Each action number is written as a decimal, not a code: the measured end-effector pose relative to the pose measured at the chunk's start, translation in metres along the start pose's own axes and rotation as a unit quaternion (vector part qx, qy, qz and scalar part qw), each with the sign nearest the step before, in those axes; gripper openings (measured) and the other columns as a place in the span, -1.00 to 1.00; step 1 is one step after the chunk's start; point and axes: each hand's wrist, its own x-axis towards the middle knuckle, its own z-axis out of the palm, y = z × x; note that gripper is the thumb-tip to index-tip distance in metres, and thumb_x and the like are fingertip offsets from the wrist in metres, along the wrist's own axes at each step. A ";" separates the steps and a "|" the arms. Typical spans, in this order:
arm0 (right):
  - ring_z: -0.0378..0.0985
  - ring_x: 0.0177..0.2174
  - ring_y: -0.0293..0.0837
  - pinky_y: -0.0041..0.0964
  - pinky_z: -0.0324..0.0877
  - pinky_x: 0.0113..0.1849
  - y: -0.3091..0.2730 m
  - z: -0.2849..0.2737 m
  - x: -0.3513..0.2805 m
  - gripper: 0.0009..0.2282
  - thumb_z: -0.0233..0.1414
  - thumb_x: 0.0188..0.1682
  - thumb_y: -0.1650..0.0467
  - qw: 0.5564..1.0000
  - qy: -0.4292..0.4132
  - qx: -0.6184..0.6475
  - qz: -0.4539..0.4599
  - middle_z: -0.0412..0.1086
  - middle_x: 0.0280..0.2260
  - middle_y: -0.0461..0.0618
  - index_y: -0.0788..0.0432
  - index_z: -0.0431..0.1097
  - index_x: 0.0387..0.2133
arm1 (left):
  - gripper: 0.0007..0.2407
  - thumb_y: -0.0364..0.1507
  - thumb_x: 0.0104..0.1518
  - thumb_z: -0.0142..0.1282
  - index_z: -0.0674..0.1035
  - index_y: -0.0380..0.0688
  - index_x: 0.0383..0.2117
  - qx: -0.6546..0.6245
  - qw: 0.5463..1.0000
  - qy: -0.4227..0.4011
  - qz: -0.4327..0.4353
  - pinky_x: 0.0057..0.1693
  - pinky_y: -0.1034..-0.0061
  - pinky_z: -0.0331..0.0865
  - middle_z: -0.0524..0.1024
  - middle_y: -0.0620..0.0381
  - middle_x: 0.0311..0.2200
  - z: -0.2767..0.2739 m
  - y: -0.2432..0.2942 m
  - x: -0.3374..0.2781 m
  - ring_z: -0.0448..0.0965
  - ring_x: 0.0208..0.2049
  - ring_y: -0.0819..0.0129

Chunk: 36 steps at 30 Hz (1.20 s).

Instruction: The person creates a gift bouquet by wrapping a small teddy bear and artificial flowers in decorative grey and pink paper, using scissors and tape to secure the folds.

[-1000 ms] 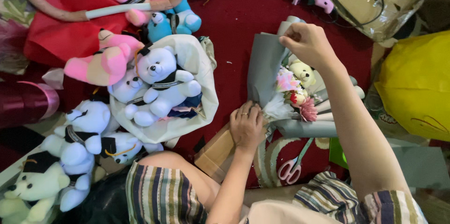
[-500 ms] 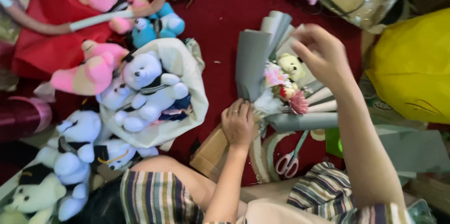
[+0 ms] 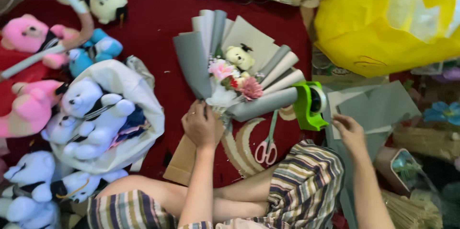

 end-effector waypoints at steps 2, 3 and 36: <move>0.40 0.05 0.29 0.25 0.23 0.06 -0.003 0.010 -0.001 -0.73 0.07 0.09 0.43 0.999 -0.007 0.026 -0.020 0.41 -0.05 0.37 0.32 0.42 0.02 | -0.93 -0.35 0.12 0.22 0.56 0.11 -0.37 0.003 1.000 -0.005 -0.001 -0.07 0.48 0.33 0.61 0.32 -0.23 -0.001 0.001 -0.001 0.62 -0.17 0.46; 0.40 0.04 0.33 0.25 0.23 0.06 -0.007 0.016 0.001 -0.72 0.08 0.08 0.42 0.998 -0.019 0.048 -0.046 0.41 -0.06 0.43 0.35 0.42 0.00 | -0.93 -0.36 0.12 0.22 0.55 0.10 -0.38 0.009 1.000 -0.005 -0.010 -0.07 0.49 0.33 0.62 0.32 -0.24 -0.001 0.002 0.000 0.62 -0.20 0.45; 0.24 -0.61 -0.28 -0.26 0.20 -0.43 0.004 -0.023 -0.071 -0.60 0.30 -0.12 0.32 0.983 0.011 0.123 0.135 0.24 -0.63 -0.11 0.26 0.44 -0.06 | -0.95 -0.33 0.15 0.20 0.57 0.13 -0.37 0.017 0.999 0.035 0.003 -0.07 0.56 0.33 0.61 0.40 -0.24 0.007 -0.001 -0.004 0.61 -0.26 0.51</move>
